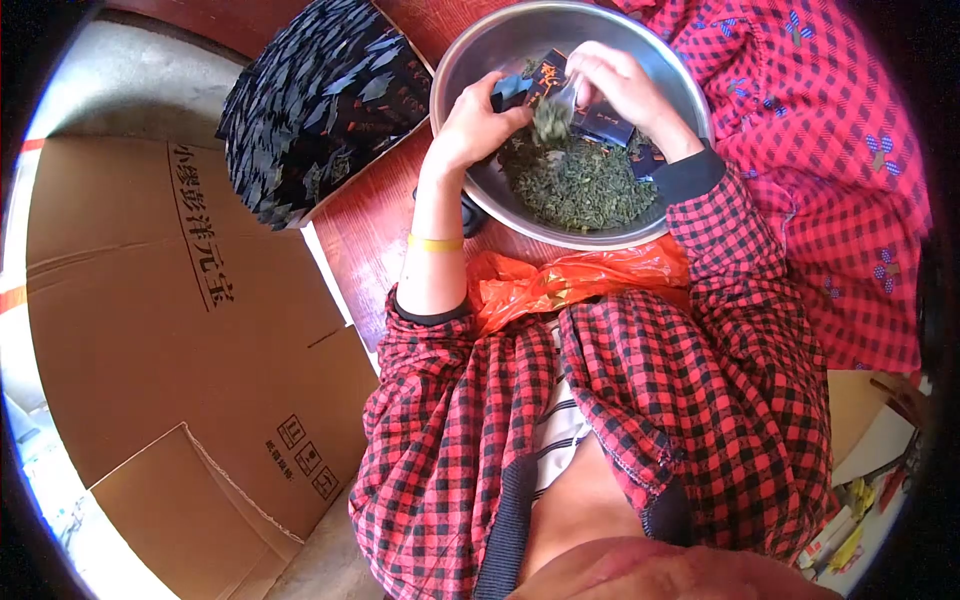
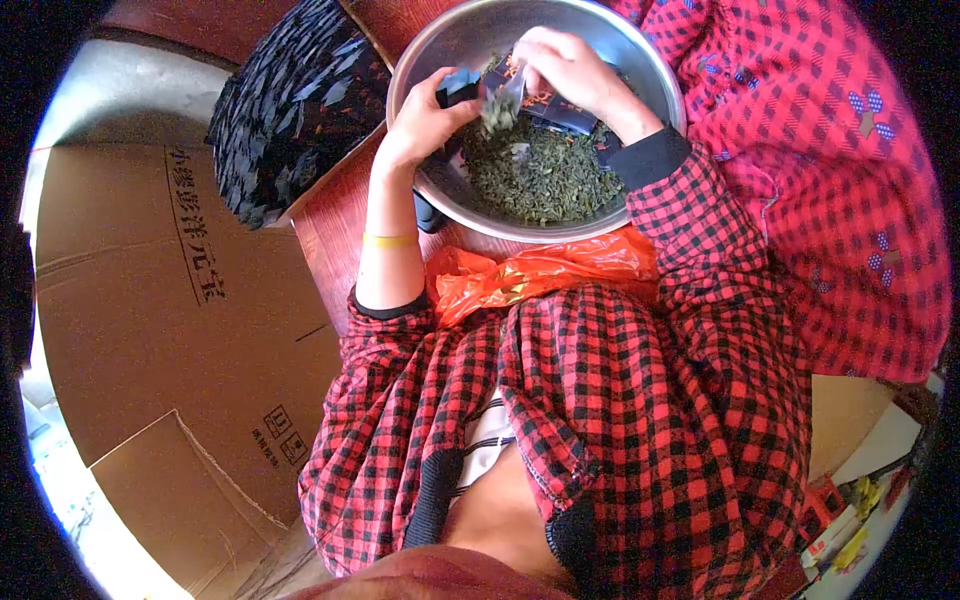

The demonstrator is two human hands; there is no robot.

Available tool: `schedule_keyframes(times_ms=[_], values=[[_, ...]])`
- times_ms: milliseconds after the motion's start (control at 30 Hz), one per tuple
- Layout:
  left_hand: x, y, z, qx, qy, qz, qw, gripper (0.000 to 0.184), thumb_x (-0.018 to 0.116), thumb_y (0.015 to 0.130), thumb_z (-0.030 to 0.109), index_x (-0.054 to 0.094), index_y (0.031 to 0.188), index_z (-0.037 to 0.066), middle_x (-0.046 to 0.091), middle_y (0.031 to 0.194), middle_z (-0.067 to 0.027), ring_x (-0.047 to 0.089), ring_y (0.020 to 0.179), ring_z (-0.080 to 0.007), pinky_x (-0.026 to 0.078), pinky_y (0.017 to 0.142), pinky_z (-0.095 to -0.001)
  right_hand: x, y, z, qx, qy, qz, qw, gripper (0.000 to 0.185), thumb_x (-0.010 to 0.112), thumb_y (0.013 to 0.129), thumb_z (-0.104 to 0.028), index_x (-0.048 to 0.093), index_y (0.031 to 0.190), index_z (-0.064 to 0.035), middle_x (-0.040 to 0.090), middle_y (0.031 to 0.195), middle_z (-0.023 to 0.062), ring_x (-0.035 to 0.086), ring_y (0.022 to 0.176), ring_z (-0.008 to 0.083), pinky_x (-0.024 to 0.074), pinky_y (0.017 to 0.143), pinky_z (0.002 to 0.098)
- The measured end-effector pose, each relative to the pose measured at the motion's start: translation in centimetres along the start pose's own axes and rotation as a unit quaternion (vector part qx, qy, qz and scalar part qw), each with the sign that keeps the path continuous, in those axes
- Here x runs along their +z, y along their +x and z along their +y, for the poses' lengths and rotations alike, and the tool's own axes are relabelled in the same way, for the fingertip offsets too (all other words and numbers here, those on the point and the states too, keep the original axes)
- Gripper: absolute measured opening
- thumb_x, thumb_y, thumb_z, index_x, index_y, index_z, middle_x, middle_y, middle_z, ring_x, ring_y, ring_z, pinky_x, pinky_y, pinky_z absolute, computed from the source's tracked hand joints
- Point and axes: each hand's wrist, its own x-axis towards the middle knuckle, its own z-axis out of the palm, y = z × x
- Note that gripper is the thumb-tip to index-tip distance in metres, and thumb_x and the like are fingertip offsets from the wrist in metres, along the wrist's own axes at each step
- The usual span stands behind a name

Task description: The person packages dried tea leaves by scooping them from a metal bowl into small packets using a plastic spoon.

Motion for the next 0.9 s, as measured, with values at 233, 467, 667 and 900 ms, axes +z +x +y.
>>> schedule_keyframes(times_ms=[233,467,667,900], values=[[0.0,-0.2,0.3,-0.017,-0.083,-0.081,0.993,0.047,0.075,0.076,0.012,0.06,0.117,-0.003,0.069,0.1,-0.01,0.062,0.092,-0.0168,0.048,0.088,-0.0313,0.5,-0.1,-0.5,-0.114,-0.006,0.189,0.975,0.028,0.047,0.102,-0.028,0.062,0.107,-0.0046,0.065,0.08,0.0007,0.063,0.077,0.0091,0.0475,0.069,0.0227],[0.2,0.0,-0.5,0.001,-0.129,-0.089,0.988,0.049,0.076,0.076,0.011,0.059,0.119,-0.003,0.069,0.1,-0.0094,0.061,0.092,-0.0168,0.048,0.088,-0.0321,2.4,-0.9,-1.9,-0.337,-0.261,0.146,0.893,0.013,0.06,0.095,-0.011,0.065,0.102,-0.0026,0.066,0.089,0.0099,0.066,0.082,0.0213,0.0515,0.074,0.0295],[0.0,0.0,-0.4,-0.031,-0.078,-0.09,0.992,0.048,0.077,0.075,0.013,0.06,0.117,-0.004,0.069,0.099,-0.0116,0.062,0.092,-0.0183,0.049,0.088,-0.0323,2.2,-1.3,-2.3,-0.339,-0.268,0.172,0.885,0.011,0.062,0.093,-0.013,0.065,0.099,-0.0039,0.066,0.086,0.0094,0.066,0.079,0.0228,0.0512,0.07,0.032],[0.0,-0.3,0.0,-0.005,-0.055,-0.082,0.995,0.046,0.076,0.076,0.015,0.061,0.114,-0.004,0.069,0.099,-0.0135,0.063,0.092,-0.0199,0.048,0.088,-0.033,3.1,-0.9,-1.5,-0.315,-0.281,0.115,0.899,0.011,0.061,0.094,-0.013,0.065,0.1,-0.0059,0.065,0.085,0.0082,0.065,0.078,0.0203,0.0506,0.068,0.0314]])
